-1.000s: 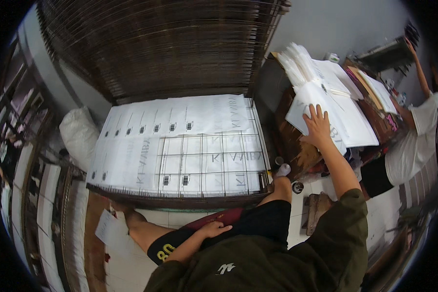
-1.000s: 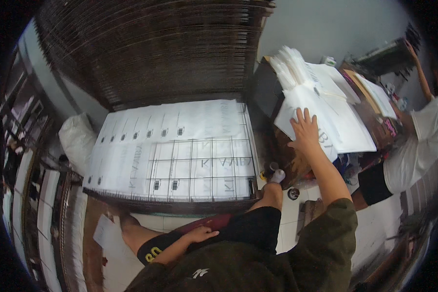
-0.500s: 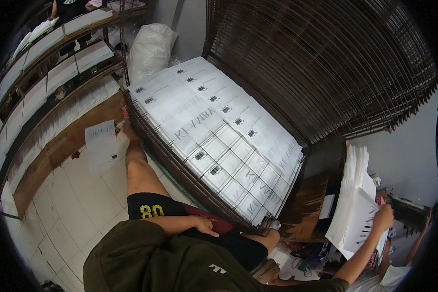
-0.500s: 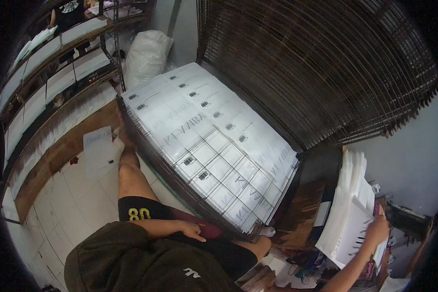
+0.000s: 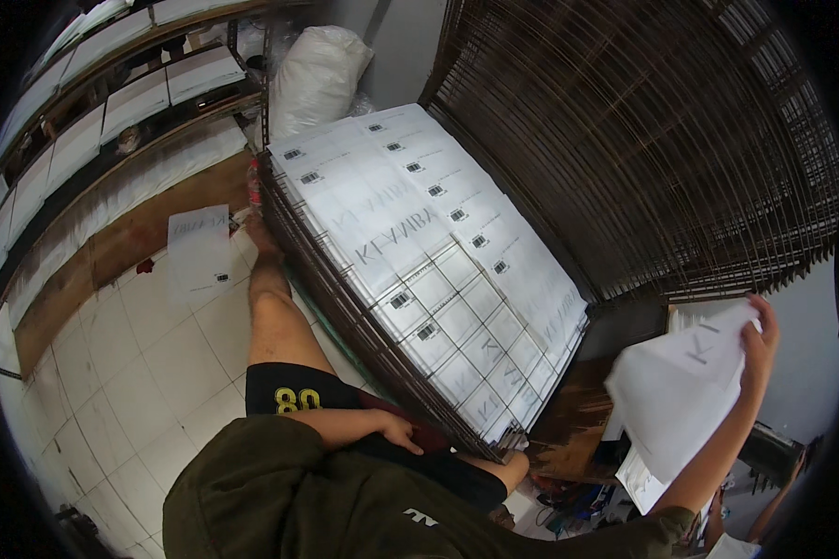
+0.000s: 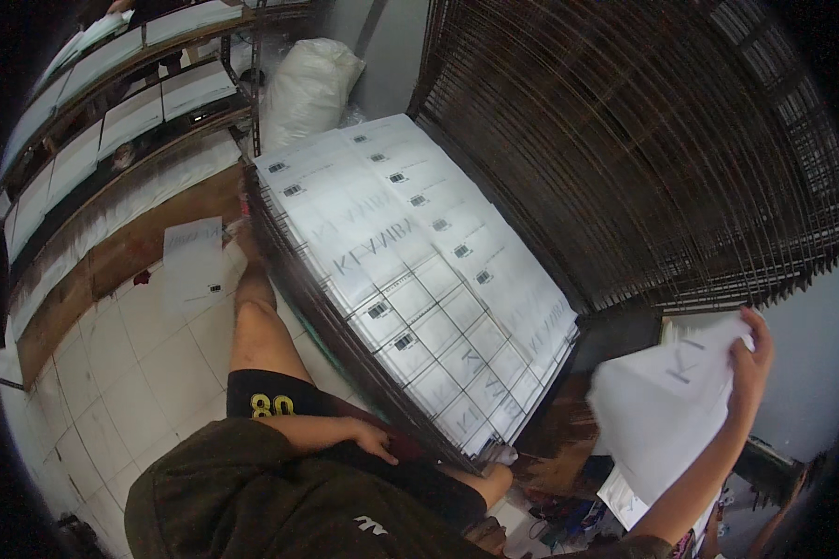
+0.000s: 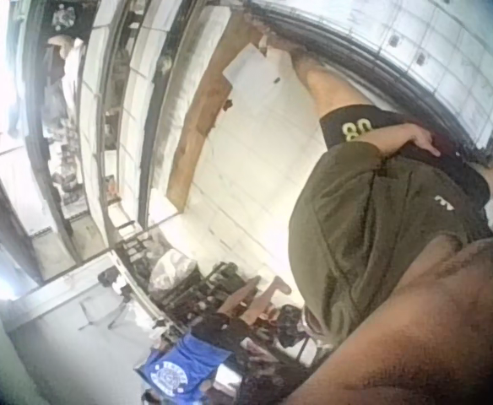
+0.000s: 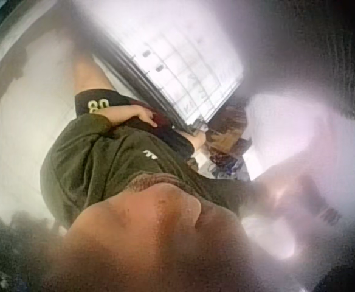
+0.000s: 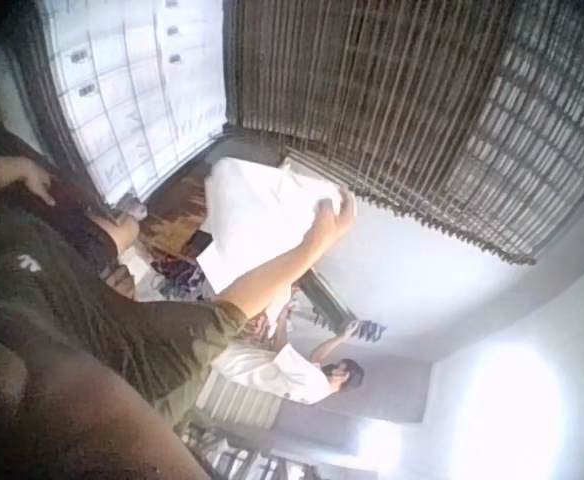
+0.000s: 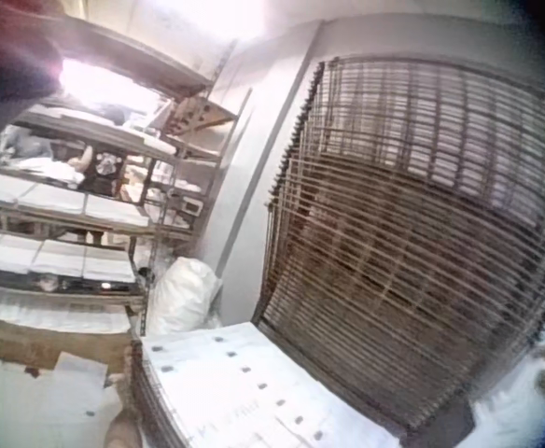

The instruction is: The person sits on the floor and repeatedly picks up white papers from a nearby table, placing them onto a large stack on a wire rack. The person handles the papers one by one, aligning them before adding them to the pile.

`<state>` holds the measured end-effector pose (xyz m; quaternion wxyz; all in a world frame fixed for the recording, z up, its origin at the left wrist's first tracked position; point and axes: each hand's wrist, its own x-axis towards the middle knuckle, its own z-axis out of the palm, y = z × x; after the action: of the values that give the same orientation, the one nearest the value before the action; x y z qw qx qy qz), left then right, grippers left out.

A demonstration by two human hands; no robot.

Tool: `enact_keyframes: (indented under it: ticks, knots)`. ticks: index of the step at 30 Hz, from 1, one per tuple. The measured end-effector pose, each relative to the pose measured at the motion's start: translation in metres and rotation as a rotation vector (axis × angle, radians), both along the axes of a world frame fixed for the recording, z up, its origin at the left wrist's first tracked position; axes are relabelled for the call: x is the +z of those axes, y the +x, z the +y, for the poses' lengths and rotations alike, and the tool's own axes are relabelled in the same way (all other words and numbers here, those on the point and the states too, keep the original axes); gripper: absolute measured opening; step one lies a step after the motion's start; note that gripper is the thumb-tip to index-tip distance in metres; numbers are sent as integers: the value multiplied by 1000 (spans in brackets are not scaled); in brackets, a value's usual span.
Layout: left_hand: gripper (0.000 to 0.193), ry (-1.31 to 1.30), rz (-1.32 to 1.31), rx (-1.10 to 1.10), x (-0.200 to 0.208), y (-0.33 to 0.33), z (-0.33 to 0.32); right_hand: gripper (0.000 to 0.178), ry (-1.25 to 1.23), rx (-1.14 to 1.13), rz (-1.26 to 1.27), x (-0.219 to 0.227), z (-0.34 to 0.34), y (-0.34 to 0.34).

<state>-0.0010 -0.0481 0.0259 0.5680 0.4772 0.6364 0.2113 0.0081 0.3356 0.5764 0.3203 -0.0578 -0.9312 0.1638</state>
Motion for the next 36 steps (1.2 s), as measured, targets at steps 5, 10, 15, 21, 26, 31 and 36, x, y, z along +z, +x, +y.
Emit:
enact_keyframes:
  ticks: [5, 10, 15, 21, 26, 31, 36]
  knots:
    - [106, -43, -69, -31, -16, -5, 9, 59, -267, 219, -383, -28, -128, -85]
    - [108, -45, -106, 17, -20, -9, 5, 67, -341, 616, -613, -54, -246, -128]
    - [109, -6, -182, -31, 5, -14, 0, 70, -406, 817, -529, -56, -283, -145]
    - [106, -20, -184, -79, -33, -12, 14, 71, -778, 622, -148, -128, -240, -178]
    - [103, 59, -203, -2, -31, -9, 16, 72, -1215, 585, -44, -306, -210, -196]
    - [97, 44, -235, -20, -29, -14, 9, 78, -1435, 317, -123, -464, -238, -193]
    - [95, 30, -223, -7, -46, -11, 16, 76, -1534, 113, -146, -492, -245, -176]
